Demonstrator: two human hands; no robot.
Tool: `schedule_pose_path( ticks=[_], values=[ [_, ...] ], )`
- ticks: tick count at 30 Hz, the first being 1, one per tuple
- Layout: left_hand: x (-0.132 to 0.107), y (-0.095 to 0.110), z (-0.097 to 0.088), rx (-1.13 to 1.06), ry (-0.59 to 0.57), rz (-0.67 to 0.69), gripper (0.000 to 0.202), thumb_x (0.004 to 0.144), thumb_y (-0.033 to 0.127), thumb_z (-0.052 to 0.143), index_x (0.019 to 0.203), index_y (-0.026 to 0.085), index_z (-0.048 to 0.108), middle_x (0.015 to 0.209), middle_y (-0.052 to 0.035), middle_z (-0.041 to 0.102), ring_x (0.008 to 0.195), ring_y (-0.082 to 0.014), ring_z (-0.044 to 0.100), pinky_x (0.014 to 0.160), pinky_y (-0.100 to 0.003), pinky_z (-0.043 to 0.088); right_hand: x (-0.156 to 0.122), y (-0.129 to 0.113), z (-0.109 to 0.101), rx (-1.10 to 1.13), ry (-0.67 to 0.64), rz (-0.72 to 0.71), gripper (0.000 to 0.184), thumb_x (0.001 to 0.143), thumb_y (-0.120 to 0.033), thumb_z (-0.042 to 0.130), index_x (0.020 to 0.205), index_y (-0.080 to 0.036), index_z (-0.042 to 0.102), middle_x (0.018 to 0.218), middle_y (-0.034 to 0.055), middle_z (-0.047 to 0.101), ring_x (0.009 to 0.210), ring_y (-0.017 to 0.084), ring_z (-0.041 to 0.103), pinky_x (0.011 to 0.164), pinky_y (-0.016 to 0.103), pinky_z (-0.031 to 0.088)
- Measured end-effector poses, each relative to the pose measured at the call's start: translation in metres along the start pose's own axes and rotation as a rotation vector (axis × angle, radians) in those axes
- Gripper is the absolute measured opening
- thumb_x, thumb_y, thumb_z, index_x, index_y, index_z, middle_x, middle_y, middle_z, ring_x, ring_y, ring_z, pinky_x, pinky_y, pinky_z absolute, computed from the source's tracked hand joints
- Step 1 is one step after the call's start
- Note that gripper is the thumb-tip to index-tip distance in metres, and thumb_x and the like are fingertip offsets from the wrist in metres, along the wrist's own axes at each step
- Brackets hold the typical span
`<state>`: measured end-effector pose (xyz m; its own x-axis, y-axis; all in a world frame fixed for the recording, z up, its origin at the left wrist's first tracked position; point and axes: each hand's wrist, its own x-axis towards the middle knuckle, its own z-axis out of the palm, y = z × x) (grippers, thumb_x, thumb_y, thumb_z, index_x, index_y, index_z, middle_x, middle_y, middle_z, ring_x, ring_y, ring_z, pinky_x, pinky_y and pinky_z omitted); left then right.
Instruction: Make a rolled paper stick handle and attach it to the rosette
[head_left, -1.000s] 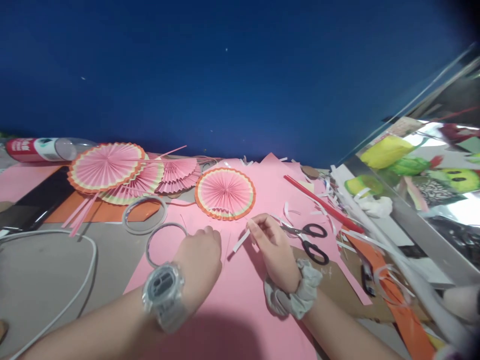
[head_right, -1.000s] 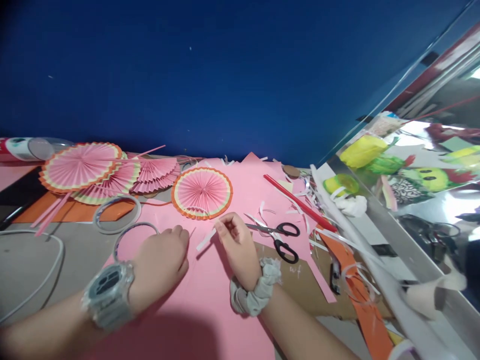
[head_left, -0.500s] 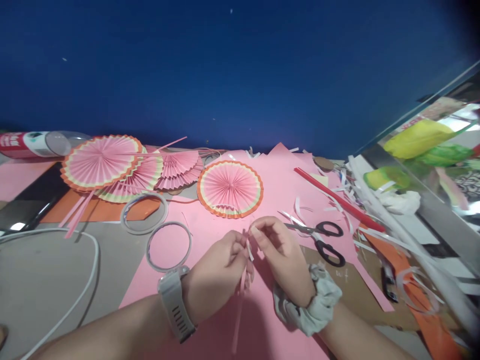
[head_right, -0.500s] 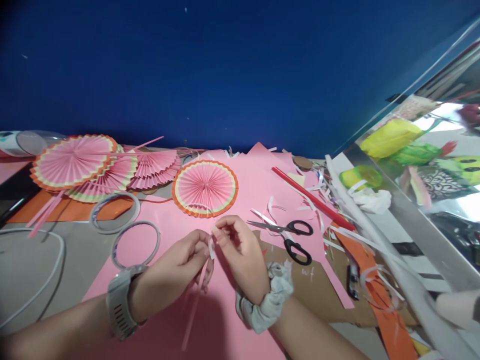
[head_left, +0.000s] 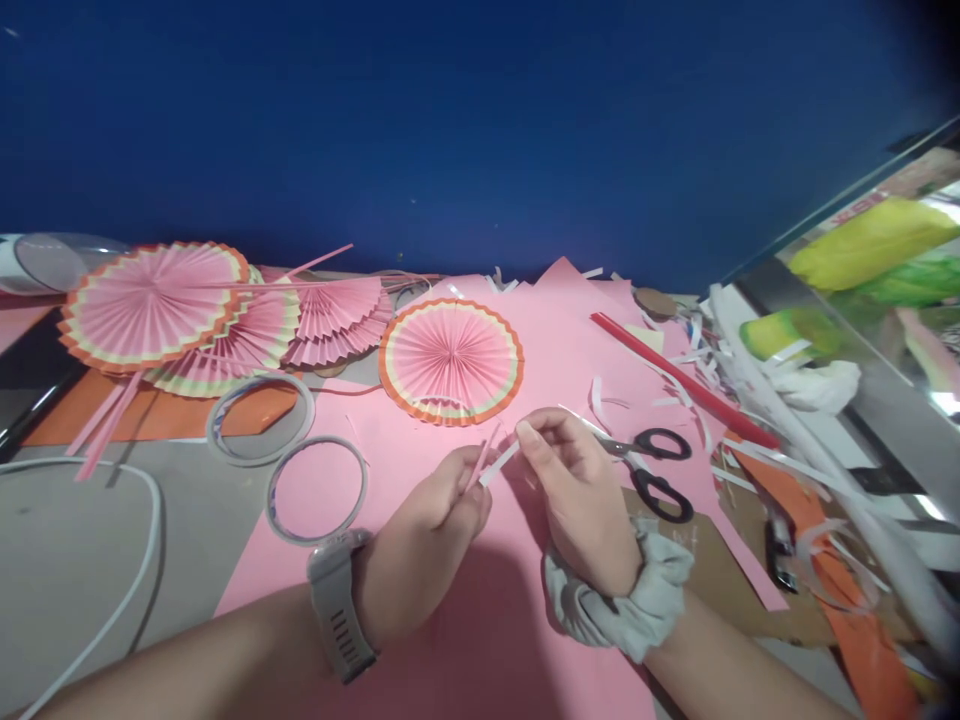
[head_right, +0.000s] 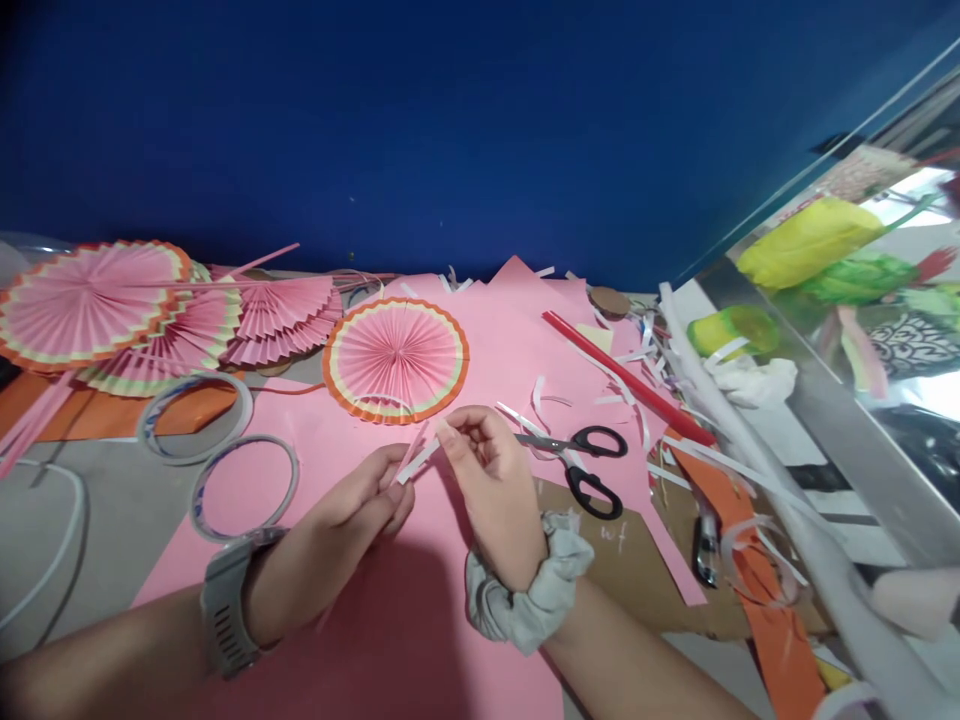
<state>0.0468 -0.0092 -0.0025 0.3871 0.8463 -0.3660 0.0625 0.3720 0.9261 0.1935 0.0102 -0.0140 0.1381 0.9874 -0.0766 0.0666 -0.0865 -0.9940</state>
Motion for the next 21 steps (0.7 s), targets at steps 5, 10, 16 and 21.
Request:
schedule_pose_path(
  ticks=[5,10,16,21],
  values=[
    [-0.001,0.012,-0.004,0.028,-0.042,-0.043,0.013,0.087,0.015,0.035,0.078,0.019,0.043,0.066,0.0049,0.034,0.06,-0.0101,0.031,0.061,-0.024,0.03,-0.003,-0.003,0.002,-0.063,-0.025,-0.053,0.013,0.085,-0.034,0.058,0.084,-0.021,0.056,0.076,-0.0022,0.055,0.061,0.009,0.049,0.052,0.022,0.04],
    [-0.001,0.013,-0.006,0.057,-0.078,0.031,0.015,0.089,0.02,0.039,0.098,0.022,0.05,0.075,0.0039,0.04,0.068,-0.0111,0.036,0.066,-0.023,0.033,-0.004,-0.002,0.002,-0.085,-0.011,-0.074,0.01,0.085,-0.032,0.057,0.085,-0.022,0.056,0.079,-0.002,0.057,0.064,0.009,0.053,0.055,0.022,0.042],
    [0.001,0.005,-0.003,0.156,-0.022,-0.016,0.022,0.091,0.029,0.039,0.104,0.022,0.054,0.07,0.0036,0.044,0.063,-0.0111,0.038,0.062,-0.022,0.033,-0.005,-0.005,0.002,-0.154,0.006,-0.088,0.011,0.085,-0.032,0.057,0.085,-0.021,0.056,0.077,-0.0009,0.058,0.065,0.011,0.054,0.053,0.023,0.043],
    [0.003,0.004,-0.003,0.179,-0.045,-0.035,0.029,0.091,0.029,0.039,0.116,0.024,0.054,0.065,0.0045,0.041,0.057,-0.0103,0.036,0.057,-0.021,0.032,-0.005,-0.006,0.004,-0.145,-0.023,-0.1,0.01,0.085,-0.032,0.056,0.086,-0.021,0.055,0.076,-0.001,0.058,0.062,0.011,0.057,0.055,0.024,0.044]
  ],
)
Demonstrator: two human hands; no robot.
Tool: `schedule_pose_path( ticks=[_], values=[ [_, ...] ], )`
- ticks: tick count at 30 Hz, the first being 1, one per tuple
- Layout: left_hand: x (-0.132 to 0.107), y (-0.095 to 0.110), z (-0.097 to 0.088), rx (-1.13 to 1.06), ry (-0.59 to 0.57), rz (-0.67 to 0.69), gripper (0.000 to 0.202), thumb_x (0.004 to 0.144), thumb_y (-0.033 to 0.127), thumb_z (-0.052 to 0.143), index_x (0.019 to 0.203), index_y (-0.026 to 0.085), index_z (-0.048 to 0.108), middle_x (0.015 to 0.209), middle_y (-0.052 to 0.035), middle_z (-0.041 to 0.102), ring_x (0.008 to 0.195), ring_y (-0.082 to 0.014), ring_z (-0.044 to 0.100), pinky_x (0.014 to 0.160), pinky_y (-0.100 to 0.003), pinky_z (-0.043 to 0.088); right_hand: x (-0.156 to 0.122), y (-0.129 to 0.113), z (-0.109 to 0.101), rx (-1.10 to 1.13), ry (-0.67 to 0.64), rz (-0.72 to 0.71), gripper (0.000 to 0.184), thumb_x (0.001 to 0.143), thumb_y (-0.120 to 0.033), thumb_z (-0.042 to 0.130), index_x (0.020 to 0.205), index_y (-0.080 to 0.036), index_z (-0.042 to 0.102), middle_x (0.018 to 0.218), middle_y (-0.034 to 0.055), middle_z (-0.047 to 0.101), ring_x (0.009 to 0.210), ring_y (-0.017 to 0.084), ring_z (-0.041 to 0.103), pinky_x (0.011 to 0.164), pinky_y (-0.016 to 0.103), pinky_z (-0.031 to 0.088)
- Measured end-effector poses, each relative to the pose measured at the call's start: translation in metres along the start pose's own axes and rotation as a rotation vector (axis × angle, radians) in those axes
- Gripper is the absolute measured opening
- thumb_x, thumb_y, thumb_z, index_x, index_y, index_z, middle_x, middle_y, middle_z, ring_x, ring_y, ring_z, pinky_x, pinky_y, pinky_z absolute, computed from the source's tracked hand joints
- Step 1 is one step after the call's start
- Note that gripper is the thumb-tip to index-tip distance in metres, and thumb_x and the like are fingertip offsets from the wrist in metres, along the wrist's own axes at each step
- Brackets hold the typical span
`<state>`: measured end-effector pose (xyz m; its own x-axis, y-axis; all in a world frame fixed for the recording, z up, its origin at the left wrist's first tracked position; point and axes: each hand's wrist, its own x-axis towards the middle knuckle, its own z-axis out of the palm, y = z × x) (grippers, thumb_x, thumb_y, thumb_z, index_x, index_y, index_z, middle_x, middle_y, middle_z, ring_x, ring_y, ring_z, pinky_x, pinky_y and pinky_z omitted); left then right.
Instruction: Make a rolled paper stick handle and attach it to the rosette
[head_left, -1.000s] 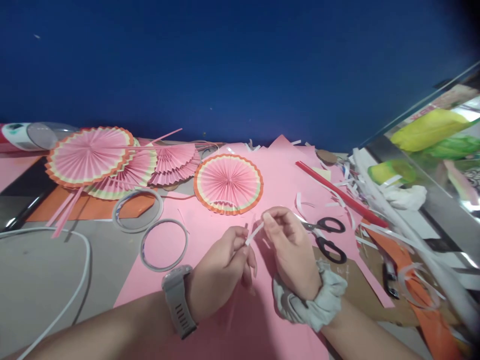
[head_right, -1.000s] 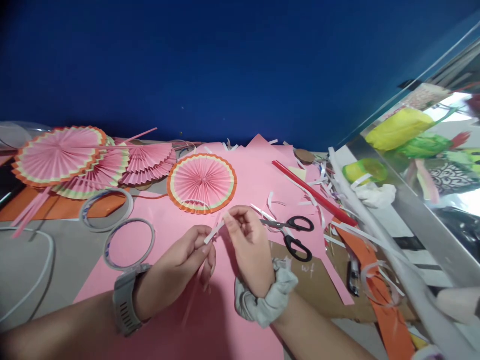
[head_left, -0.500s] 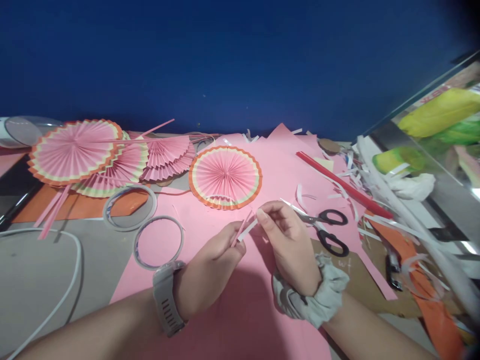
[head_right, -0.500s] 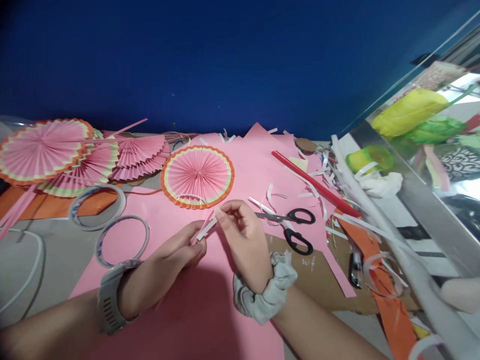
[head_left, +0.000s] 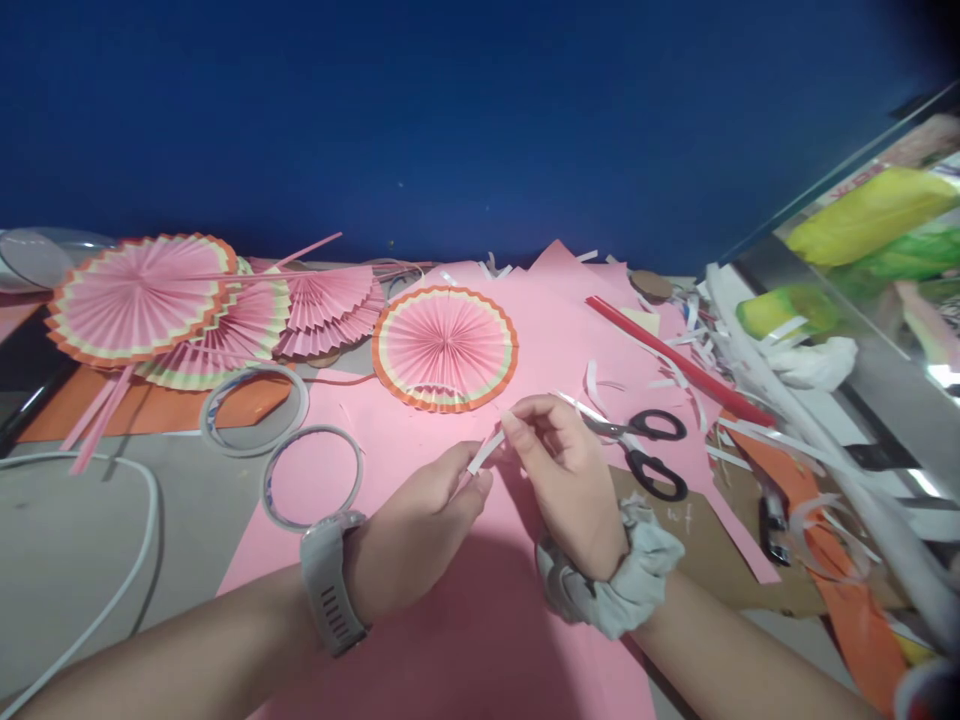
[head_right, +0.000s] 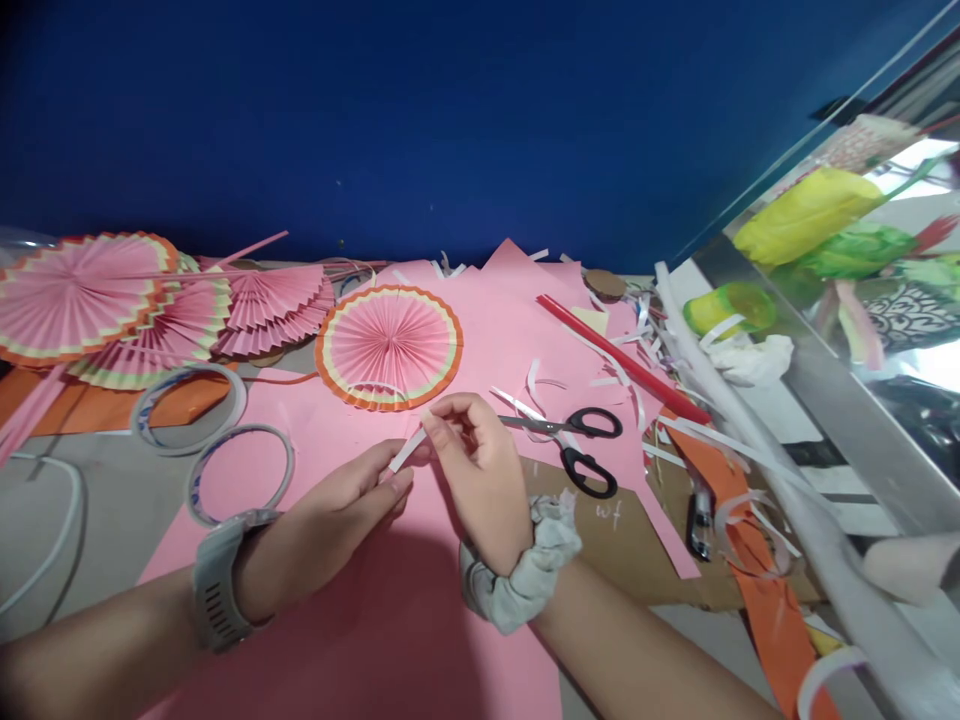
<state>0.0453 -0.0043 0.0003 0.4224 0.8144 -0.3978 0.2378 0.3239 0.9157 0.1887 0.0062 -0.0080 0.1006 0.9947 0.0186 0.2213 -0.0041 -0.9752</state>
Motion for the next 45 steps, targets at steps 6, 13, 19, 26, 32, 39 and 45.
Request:
schedule_pose_path(
  ticks=[6,13,19,26,32,39,45],
  values=[
    [0.001,0.003,-0.005,-0.075,-0.127,-0.053,0.032,0.091,0.032,0.041,0.119,0.021,0.051,0.062,0.0057,0.035,0.054,-0.0091,0.03,0.05,-0.021,0.027,0.001,0.002,0.0,-0.033,0.016,-0.046,0.01,0.085,-0.031,0.056,0.086,-0.021,0.056,0.079,-0.0009,0.056,0.068,0.011,0.054,0.063,0.024,0.044],
    [0.002,0.003,-0.009,-0.18,-0.141,-0.059,0.027,0.087,0.035,0.05,0.109,0.019,0.054,0.069,0.0044,0.038,0.06,-0.008,0.034,0.057,-0.02,0.032,0.005,0.007,-0.002,0.131,0.053,0.01,0.012,0.085,-0.034,0.057,0.087,-0.022,0.055,0.078,-0.0028,0.056,0.06,0.007,0.05,0.056,0.021,0.042],
    [0.002,0.0,-0.006,-0.427,-0.022,0.004,0.025,0.083,0.038,0.058,0.096,0.016,0.053,0.063,0.0074,0.035,0.049,-0.0025,0.025,0.052,-0.015,0.03,0.002,0.008,-0.001,0.15,0.057,0.013,0.012,0.084,-0.034,0.059,0.086,-0.022,0.056,0.078,-0.0024,0.056,0.063,0.008,0.052,0.056,0.021,0.041],
    [0.001,-0.007,-0.002,-0.399,0.077,0.015,0.024,0.084,0.041,0.057,0.095,0.02,0.051,0.053,0.0101,0.03,0.042,-0.0027,0.023,0.04,-0.015,0.021,0.001,0.007,-0.003,0.202,0.215,-0.031,0.012,0.086,-0.034,0.056,0.087,-0.022,0.053,0.077,-0.0033,0.053,0.06,0.007,0.051,0.054,0.02,0.041],
    [-0.001,-0.006,-0.005,-0.162,0.223,0.124,0.022,0.083,0.038,0.059,0.091,0.018,0.058,0.069,0.0038,0.051,0.061,-0.0066,0.044,0.059,-0.018,0.038,-0.004,0.002,-0.002,0.089,-0.006,-0.07,0.006,0.086,-0.029,0.057,0.085,-0.023,0.055,0.078,-0.0036,0.055,0.065,0.007,0.052,0.06,0.02,0.044],
    [-0.002,0.0,-0.005,0.016,0.221,0.132,0.024,0.085,0.038,0.055,0.076,0.016,0.057,0.062,0.0034,0.055,0.06,-0.0082,0.049,0.06,-0.019,0.039,-0.006,0.003,-0.002,0.016,-0.039,-0.124,0.002,0.086,-0.026,0.057,0.089,-0.025,0.057,0.081,-0.0045,0.055,0.068,0.007,0.053,0.066,0.021,0.045],
    [-0.001,-0.002,-0.005,-0.013,0.161,0.127,0.021,0.085,0.033,0.055,0.075,0.016,0.055,0.058,0.0057,0.049,0.054,-0.0062,0.041,0.054,-0.017,0.033,-0.008,0.001,-0.003,-0.092,-0.068,-0.171,0.009,0.09,-0.024,0.05,0.093,-0.025,0.059,0.089,-0.0018,0.061,0.078,0.01,0.058,0.072,0.024,0.047]
  ],
)
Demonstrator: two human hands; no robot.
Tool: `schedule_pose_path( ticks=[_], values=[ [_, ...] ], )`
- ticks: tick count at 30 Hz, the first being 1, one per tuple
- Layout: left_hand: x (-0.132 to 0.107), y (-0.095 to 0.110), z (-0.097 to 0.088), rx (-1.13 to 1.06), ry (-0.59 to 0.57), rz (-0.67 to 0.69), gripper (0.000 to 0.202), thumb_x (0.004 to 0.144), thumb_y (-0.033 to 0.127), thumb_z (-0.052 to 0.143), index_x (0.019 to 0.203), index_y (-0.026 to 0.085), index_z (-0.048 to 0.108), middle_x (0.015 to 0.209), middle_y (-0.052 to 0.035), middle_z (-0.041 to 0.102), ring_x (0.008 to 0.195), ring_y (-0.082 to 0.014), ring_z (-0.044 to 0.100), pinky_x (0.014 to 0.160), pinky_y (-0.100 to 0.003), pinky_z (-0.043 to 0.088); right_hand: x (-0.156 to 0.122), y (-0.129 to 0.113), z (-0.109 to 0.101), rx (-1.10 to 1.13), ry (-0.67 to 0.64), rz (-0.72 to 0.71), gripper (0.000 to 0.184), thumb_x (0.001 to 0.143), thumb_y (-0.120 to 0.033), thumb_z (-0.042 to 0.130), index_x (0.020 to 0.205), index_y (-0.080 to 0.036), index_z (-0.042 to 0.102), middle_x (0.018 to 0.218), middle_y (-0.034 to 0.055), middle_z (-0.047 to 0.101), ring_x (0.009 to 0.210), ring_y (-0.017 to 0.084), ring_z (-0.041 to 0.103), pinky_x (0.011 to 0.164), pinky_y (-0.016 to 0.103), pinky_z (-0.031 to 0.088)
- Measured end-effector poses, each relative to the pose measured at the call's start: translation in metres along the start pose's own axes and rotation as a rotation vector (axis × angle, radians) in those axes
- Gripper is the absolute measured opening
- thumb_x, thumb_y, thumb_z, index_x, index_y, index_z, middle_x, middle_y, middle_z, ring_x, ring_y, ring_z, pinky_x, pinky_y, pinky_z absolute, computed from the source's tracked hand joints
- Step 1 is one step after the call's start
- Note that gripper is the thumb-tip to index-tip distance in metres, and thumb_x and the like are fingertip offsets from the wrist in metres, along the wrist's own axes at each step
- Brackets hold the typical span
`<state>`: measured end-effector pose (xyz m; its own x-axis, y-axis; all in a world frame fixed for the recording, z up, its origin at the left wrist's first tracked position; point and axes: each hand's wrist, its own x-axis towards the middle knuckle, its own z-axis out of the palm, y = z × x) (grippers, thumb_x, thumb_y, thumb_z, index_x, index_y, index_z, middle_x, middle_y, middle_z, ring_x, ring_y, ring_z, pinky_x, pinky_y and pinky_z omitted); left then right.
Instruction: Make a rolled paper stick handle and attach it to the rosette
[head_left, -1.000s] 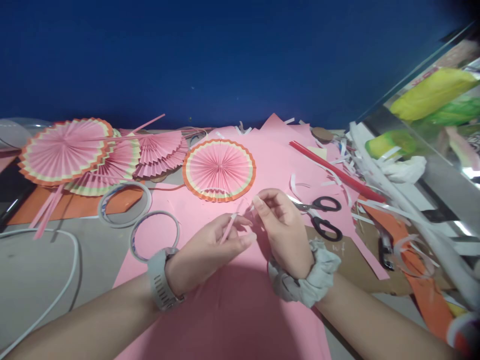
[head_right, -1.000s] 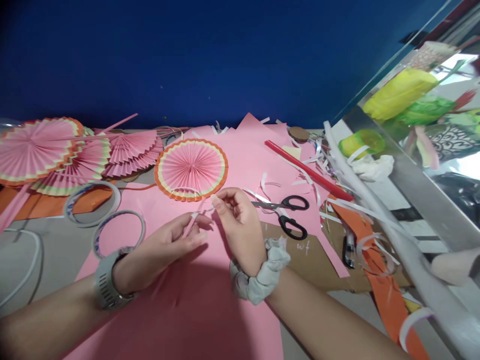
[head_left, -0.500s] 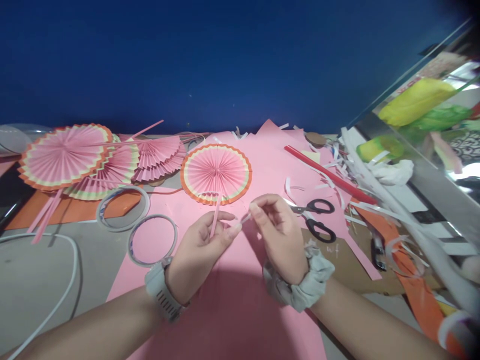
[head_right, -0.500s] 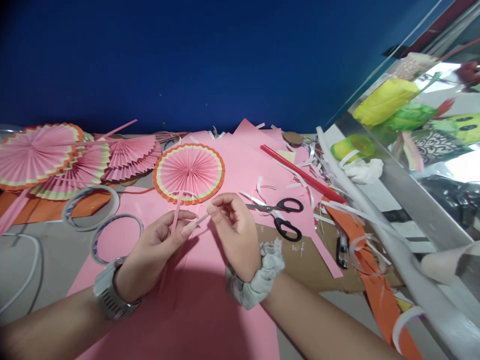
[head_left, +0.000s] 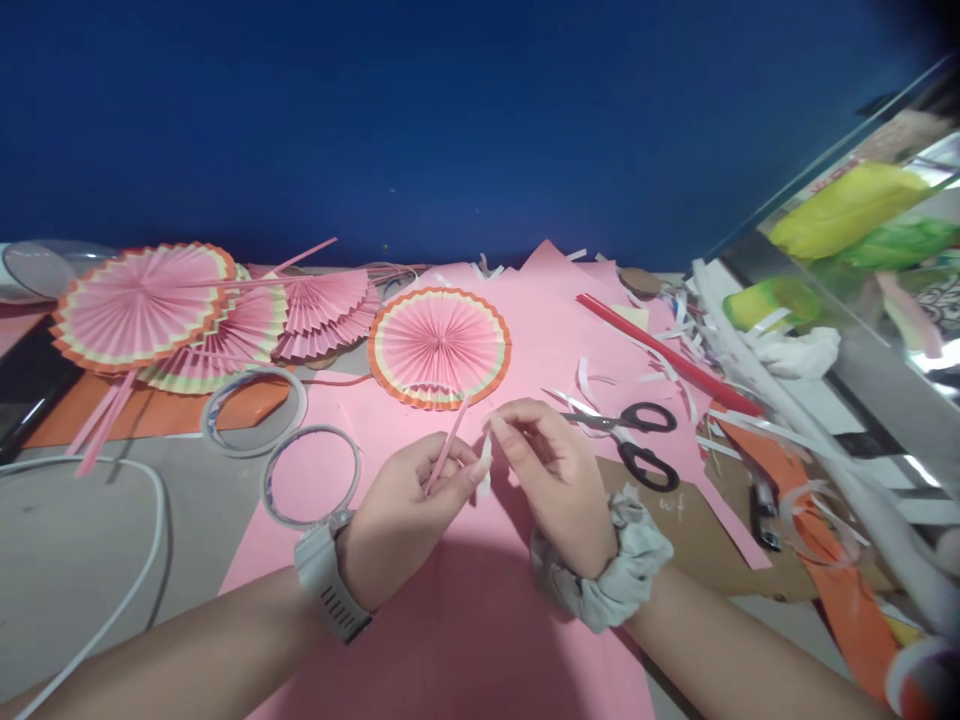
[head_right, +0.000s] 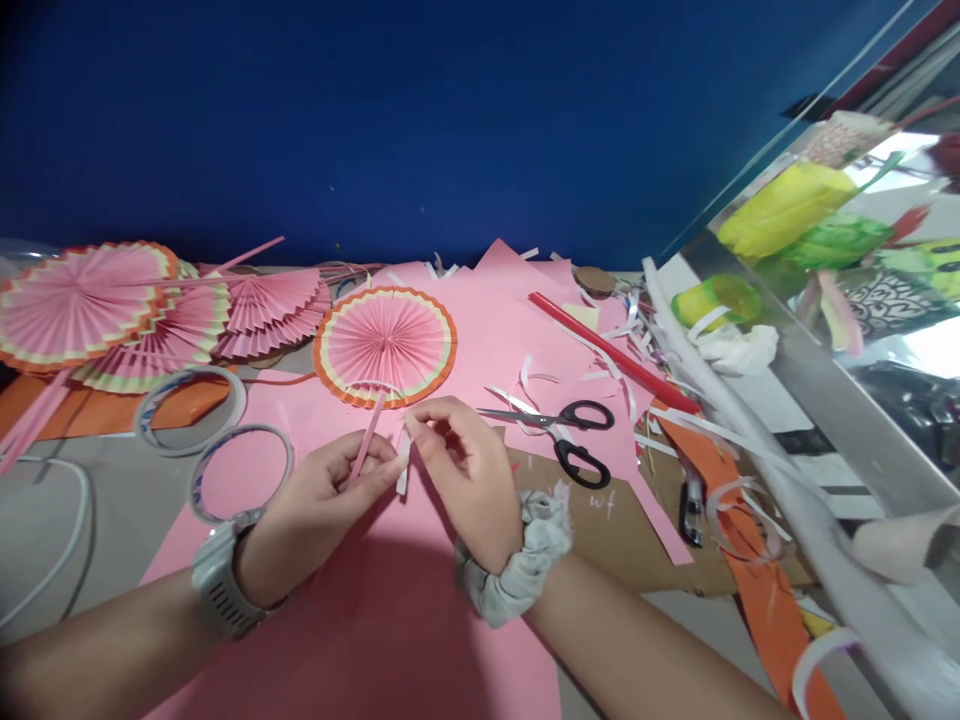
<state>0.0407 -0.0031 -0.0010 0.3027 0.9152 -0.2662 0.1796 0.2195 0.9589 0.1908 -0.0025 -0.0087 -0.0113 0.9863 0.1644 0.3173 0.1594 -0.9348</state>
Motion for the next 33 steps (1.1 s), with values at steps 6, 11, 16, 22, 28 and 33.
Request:
schedule_pose_path(
  ticks=[6,11,16,22,28,33],
  values=[
    [0.004,0.0,-0.003,-0.127,-0.012,0.069,0.02,0.086,0.031,0.053,0.073,0.015,0.051,0.064,0.0037,0.051,0.059,-0.0075,0.043,0.058,-0.018,0.036,-0.005,-0.002,0.003,-0.103,-0.054,-0.178,0.041,0.089,-0.016,0.046,0.127,-0.031,0.047,0.129,0.0026,0.052,0.106,0.016,0.053,0.094,0.034,0.042],
    [0.002,0.002,-0.002,-0.125,-0.005,0.007,0.023,0.086,0.032,0.053,0.07,0.016,0.05,0.056,0.0064,0.041,0.05,-0.006,0.034,0.052,-0.019,0.03,-0.003,-0.001,0.004,0.096,0.006,-0.004,0.044,0.091,-0.025,0.044,0.134,-0.031,0.033,0.131,0.0059,0.047,0.085,0.013,0.056,0.084,0.033,0.047],
    [0.003,0.0,-0.002,-0.111,0.0,0.029,0.021,0.086,0.032,0.052,0.073,0.016,0.051,0.061,0.0046,0.048,0.056,-0.0071,0.04,0.056,-0.019,0.033,0.005,-0.002,0.001,0.159,-0.145,0.148,0.019,0.091,-0.033,0.045,0.08,-0.019,0.052,0.072,-0.0016,0.051,0.062,0.01,0.049,0.06,0.024,0.044],
    [0.001,0.003,-0.001,-0.097,-0.056,-0.01,0.02,0.087,0.031,0.053,0.075,0.015,0.052,0.064,0.0042,0.049,0.059,-0.0069,0.042,0.059,-0.018,0.035,0.005,0.0,0.002,0.218,-0.223,0.125,0.013,0.088,-0.027,0.049,0.077,-0.02,0.048,0.071,-0.0032,0.045,0.057,0.008,0.044,0.052,0.022,0.038],
    [-0.002,-0.002,0.001,-0.397,-0.065,0.001,0.028,0.095,0.037,0.036,0.118,0.023,0.042,0.06,0.0075,0.036,0.048,-0.0066,0.029,0.045,-0.017,0.027,0.005,0.002,0.0,0.369,-0.129,0.158,0.02,0.089,-0.032,0.05,0.074,-0.02,0.047,0.069,-0.0041,0.044,0.058,0.008,0.043,0.054,0.022,0.037],
    [0.001,-0.004,0.004,-0.35,-0.068,-0.019,0.021,0.094,0.035,0.039,0.103,0.017,0.047,0.056,0.0066,0.045,0.043,-0.0061,0.04,0.043,-0.017,0.033,0.004,-0.001,0.007,0.613,-0.298,0.283,0.02,0.088,-0.032,0.052,0.074,-0.02,0.047,0.058,-0.0059,0.047,0.05,0.008,0.046,0.053,0.024,0.042]
  ],
)
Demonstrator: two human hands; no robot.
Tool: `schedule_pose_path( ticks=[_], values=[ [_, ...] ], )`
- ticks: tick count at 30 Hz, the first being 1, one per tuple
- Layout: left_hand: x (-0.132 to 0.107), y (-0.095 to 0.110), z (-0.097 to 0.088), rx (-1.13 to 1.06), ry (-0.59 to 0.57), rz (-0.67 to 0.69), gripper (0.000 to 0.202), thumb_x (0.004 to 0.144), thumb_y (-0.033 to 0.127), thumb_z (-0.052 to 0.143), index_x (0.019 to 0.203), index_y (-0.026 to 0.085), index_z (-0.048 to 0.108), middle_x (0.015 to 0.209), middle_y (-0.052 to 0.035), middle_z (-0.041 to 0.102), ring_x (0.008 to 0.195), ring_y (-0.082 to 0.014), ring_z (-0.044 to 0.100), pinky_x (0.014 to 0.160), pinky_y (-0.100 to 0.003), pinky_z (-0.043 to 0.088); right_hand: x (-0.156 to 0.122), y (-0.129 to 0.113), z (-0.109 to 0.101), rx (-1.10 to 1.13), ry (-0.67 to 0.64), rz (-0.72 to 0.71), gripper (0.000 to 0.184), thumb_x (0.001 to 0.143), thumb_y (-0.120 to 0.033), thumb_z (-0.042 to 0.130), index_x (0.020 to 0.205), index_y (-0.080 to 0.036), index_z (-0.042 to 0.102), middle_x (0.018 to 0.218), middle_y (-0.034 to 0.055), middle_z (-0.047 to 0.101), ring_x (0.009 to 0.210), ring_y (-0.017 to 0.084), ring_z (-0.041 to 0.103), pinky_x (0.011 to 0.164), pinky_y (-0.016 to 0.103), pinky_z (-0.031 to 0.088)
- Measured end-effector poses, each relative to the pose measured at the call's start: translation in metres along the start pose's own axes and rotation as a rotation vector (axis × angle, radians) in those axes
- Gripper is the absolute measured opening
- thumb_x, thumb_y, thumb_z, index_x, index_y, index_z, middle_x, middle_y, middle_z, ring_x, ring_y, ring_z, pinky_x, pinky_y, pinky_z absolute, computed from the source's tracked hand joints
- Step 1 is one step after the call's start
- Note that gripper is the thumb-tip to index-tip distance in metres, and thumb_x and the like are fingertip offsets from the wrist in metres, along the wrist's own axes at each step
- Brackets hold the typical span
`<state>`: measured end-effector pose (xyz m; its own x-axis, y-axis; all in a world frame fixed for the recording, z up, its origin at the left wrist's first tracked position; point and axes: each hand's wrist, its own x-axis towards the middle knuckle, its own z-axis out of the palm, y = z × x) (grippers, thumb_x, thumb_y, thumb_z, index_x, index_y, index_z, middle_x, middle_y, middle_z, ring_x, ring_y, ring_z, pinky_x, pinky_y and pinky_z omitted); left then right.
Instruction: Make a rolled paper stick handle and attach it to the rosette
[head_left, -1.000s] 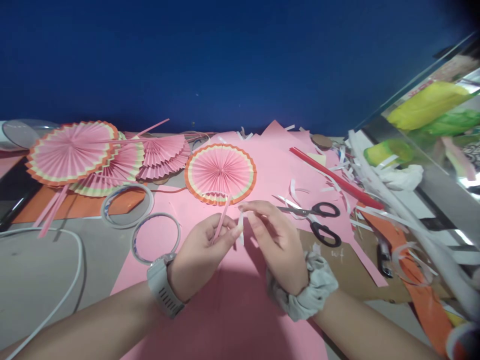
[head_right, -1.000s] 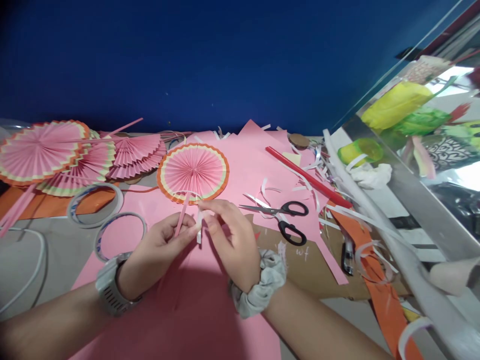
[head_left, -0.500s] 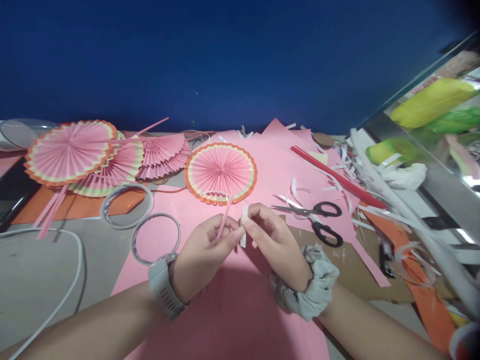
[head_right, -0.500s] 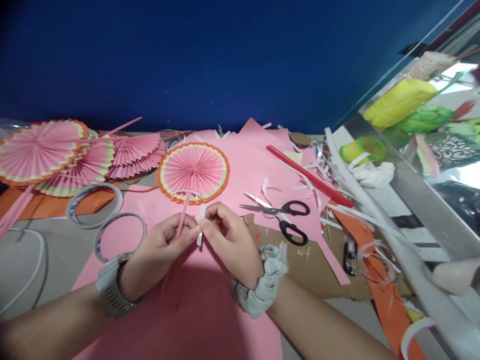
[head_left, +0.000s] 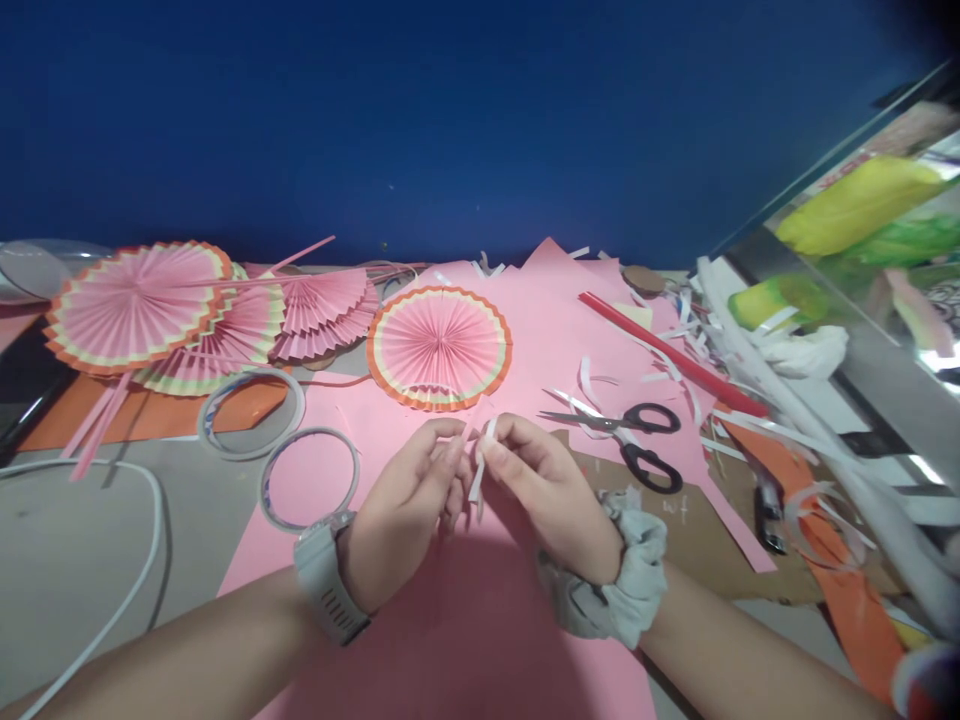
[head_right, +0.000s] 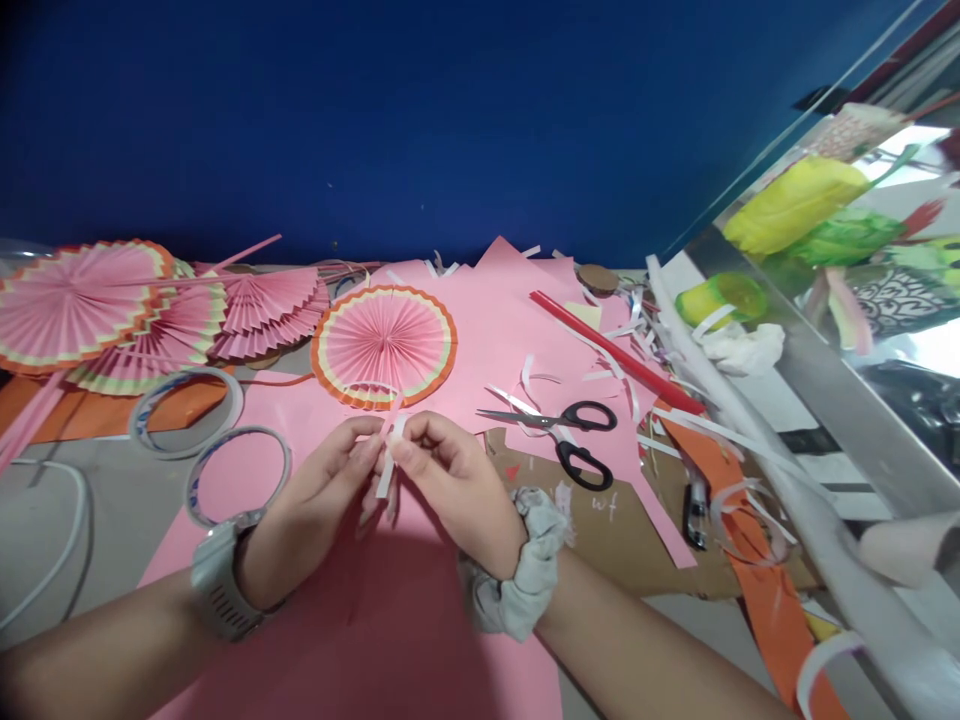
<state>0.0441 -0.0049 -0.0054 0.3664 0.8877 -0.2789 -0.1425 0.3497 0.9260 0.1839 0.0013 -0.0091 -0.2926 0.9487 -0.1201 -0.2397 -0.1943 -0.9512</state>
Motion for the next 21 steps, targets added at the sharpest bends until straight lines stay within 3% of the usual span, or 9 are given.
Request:
schedule_pose_path(
  ticks=[4,9,21],
  values=[
    [0.0006,-0.0015,0.0002,0.086,0.005,0.008,0.033,0.093,0.036,0.041,0.12,0.017,0.044,0.066,0.0018,0.056,0.049,-0.0084,0.05,0.048,-0.02,0.042,0.0015,0.0032,0.0015,0.131,-0.032,0.021,0.018,0.092,-0.032,0.046,0.078,-0.02,0.045,0.052,-0.0075,0.049,0.045,0.009,0.052,0.051,0.024,0.044],
    [-0.0008,-0.0073,-0.0013,0.153,0.008,-0.009,0.047,0.093,0.035,0.039,0.138,0.021,0.034,0.061,0.0022,0.055,0.056,-0.0121,0.056,0.056,-0.024,0.049,0.0034,0.0039,-0.0008,0.164,-0.067,0.03,0.019,0.092,-0.032,0.046,0.078,-0.019,0.046,0.053,-0.0092,0.041,0.042,0.01,0.054,0.046,0.024,0.045],
    [-0.0025,-0.0054,-0.0031,0.292,-0.054,-0.007,0.055,0.094,0.029,0.037,0.145,0.021,0.019,0.062,0.0024,0.058,0.062,-0.0127,0.057,0.07,-0.027,0.047,0.0034,0.0015,-0.0021,0.076,0.061,0.08,0.024,0.091,-0.037,0.046,0.075,-0.019,0.046,0.05,-0.01,0.036,0.039,0.003,0.037,0.039,0.016,0.033]
  ],
)
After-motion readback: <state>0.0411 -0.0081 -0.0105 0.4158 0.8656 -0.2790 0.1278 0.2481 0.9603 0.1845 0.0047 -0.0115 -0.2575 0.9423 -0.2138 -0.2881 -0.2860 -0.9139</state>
